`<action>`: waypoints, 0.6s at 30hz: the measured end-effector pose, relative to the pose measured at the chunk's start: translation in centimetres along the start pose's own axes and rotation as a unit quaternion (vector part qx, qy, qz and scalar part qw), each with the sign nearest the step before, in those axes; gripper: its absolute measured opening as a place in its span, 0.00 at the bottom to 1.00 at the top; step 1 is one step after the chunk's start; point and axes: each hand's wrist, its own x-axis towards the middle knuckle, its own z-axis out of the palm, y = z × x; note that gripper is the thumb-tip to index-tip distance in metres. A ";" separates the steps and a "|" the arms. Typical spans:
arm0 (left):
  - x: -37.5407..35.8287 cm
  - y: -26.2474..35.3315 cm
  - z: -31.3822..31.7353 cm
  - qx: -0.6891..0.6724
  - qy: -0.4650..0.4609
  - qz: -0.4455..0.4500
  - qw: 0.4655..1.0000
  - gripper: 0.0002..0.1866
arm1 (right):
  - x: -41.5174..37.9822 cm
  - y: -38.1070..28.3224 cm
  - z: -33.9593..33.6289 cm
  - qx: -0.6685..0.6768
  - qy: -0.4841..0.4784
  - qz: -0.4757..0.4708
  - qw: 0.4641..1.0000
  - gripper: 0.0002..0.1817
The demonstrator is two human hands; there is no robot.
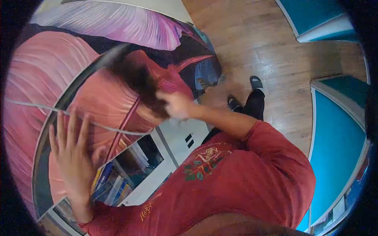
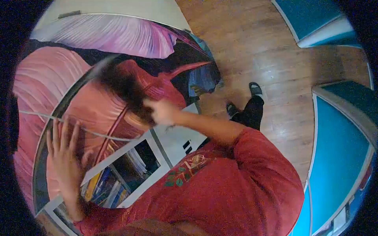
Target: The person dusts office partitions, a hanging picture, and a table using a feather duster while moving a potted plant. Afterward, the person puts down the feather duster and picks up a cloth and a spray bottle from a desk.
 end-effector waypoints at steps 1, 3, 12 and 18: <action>0.4 0.0 -0.1 -0.001 -0.002 -0.004 1.000 0.37 | 0.3 -4.4 -2.8 -0.054 -0.081 -0.060 0.993 0.36; 0.7 -0.2 -0.2 -0.029 -0.048 -0.027 0.998 0.38 | 4.3 -3.3 -3.1 -0.075 -0.103 -0.057 0.990 0.36; 2.3 -1.0 1.4 0.003 -0.155 -0.054 0.986 0.37 | 22.5 -7.1 -11.1 -0.068 0.028 -0.135 0.988 0.32; 3.0 -1.5 1.4 0.046 -0.189 -0.003 0.981 0.41 | 31.2 7.0 -11.5 -0.039 0.123 -0.025 0.991 0.22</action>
